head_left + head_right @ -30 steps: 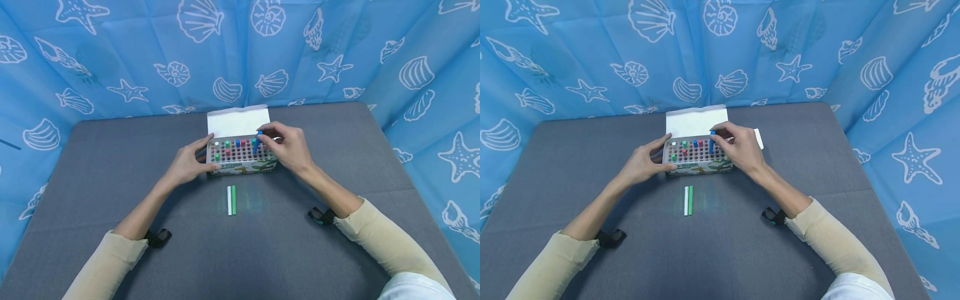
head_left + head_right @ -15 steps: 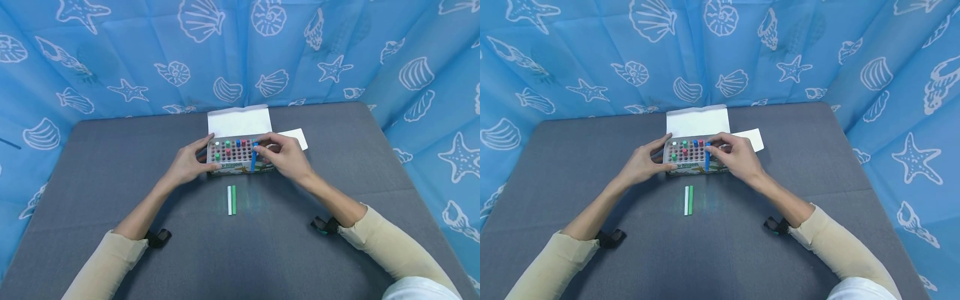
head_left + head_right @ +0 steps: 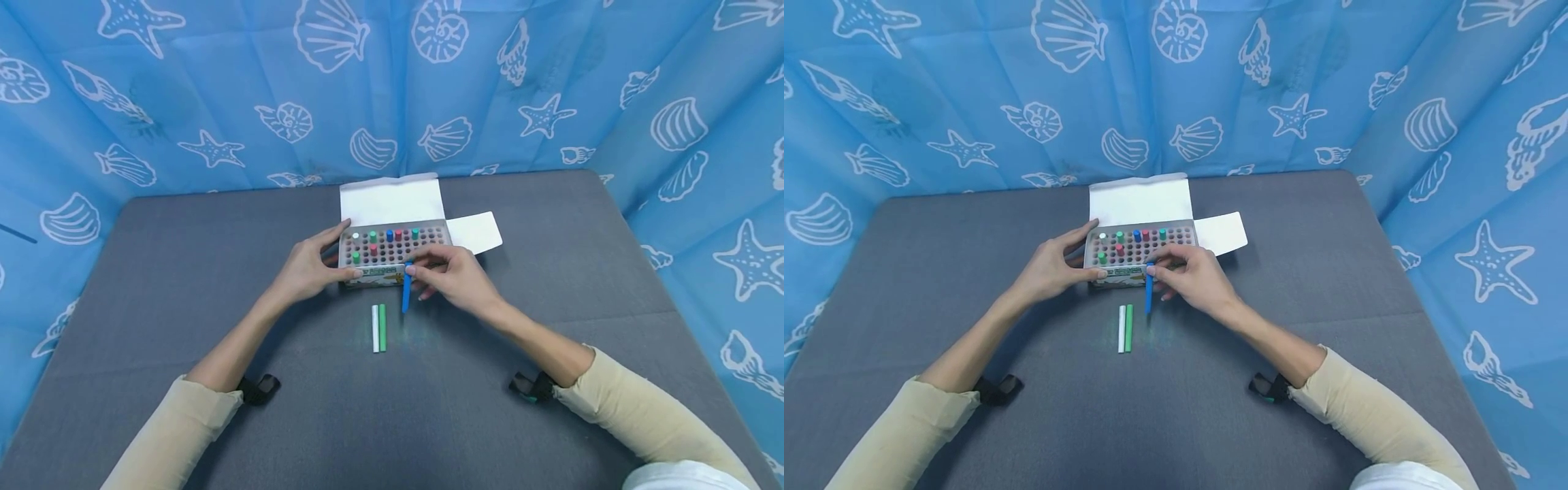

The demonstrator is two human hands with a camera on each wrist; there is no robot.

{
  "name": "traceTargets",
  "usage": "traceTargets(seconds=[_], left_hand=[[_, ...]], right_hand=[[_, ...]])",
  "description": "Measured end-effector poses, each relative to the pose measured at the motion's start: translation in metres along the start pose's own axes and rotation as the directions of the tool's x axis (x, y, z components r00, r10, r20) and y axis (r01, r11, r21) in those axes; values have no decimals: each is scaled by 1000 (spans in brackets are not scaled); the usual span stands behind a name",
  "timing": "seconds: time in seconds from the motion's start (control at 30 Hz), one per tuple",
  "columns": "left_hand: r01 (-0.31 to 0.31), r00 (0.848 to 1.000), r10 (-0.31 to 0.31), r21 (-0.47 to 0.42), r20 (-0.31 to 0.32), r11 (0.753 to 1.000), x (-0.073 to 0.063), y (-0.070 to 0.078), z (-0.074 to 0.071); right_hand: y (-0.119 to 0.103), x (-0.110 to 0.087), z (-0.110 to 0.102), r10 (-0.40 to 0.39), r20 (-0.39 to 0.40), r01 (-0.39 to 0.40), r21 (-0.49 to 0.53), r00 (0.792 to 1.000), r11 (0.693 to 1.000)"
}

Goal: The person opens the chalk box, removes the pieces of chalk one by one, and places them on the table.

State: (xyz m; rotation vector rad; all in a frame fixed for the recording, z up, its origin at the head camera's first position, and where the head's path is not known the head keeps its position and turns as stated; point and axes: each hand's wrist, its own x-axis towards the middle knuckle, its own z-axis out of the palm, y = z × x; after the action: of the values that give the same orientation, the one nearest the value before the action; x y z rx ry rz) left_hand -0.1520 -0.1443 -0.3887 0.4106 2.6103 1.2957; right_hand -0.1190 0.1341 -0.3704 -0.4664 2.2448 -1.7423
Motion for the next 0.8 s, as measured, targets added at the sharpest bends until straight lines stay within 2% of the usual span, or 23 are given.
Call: traceTargets(seconds=[0.17,0.4,0.57,0.8], left_hand=[[-5,1000,5,-3,-4,1000,-1,0,-1],[-3,1000,3,-15,-6,1000,-2,-1,-2],[-5,1000,5,-22,-7,1000,-2,-1,-3],[-3,1000,3,38,-4,999,0,-2,-2]], right_hand=[[6,-1,6,13,40,-14,17,999,1000],[11,-2,13,22,56,-26,63,998,998],[14,-2,17,75,83,-80,64,994,995],[18,-5,19,146,110,-149,20,983,989]])
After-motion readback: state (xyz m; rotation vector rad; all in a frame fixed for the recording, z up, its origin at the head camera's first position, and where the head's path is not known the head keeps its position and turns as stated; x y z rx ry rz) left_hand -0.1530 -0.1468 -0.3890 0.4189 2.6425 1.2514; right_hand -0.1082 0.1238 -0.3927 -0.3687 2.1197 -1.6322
